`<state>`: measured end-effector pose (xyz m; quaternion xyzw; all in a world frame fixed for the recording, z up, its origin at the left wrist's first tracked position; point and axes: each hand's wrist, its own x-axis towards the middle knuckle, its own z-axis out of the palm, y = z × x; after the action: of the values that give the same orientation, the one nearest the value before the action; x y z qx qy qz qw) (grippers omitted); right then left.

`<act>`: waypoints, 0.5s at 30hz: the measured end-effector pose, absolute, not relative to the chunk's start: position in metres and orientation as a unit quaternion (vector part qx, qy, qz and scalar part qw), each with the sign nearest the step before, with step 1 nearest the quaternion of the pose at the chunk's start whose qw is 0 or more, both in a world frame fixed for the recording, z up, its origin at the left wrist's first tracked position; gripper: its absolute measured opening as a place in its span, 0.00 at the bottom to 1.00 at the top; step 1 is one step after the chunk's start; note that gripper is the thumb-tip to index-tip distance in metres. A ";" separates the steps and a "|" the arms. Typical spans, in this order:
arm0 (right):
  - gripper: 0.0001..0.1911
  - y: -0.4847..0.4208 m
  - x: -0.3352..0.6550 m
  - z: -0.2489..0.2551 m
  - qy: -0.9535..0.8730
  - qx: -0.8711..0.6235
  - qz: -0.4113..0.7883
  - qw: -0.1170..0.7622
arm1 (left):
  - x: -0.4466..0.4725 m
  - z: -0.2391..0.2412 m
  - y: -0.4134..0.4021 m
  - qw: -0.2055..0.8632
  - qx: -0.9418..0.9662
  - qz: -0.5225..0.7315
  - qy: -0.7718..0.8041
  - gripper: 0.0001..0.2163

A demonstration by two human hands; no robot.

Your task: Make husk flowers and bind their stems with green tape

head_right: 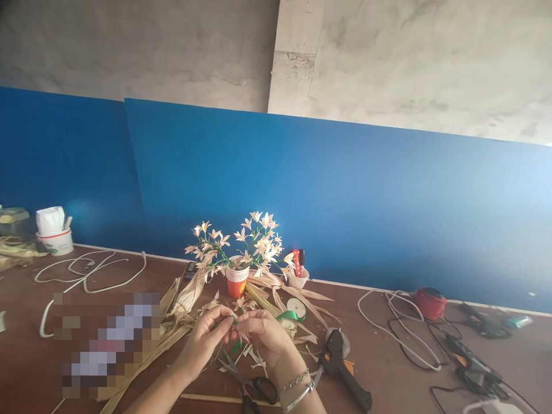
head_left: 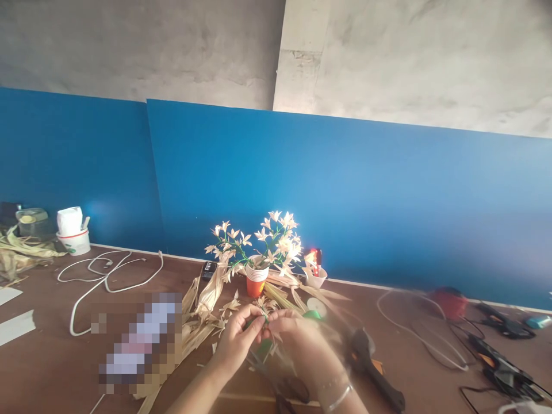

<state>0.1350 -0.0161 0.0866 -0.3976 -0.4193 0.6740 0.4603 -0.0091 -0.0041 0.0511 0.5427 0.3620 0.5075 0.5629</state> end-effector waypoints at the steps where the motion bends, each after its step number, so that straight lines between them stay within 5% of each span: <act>1: 0.03 -0.015 0.134 0.086 -0.417 -0.395 0.674 0.464 | -0.008 0.050 -0.004 0.573 0.519 0.519 0.366 0.13; 15: 0.05 -0.006 0.136 0.077 -0.429 -0.423 0.660 0.449 | -0.010 0.054 -0.003 0.597 0.459 0.547 0.366 0.13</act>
<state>0.1357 -0.0061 0.0775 -0.4233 -0.4287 0.6599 0.4490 -0.0097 -0.0035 0.0535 0.4588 0.3658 0.5467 0.5973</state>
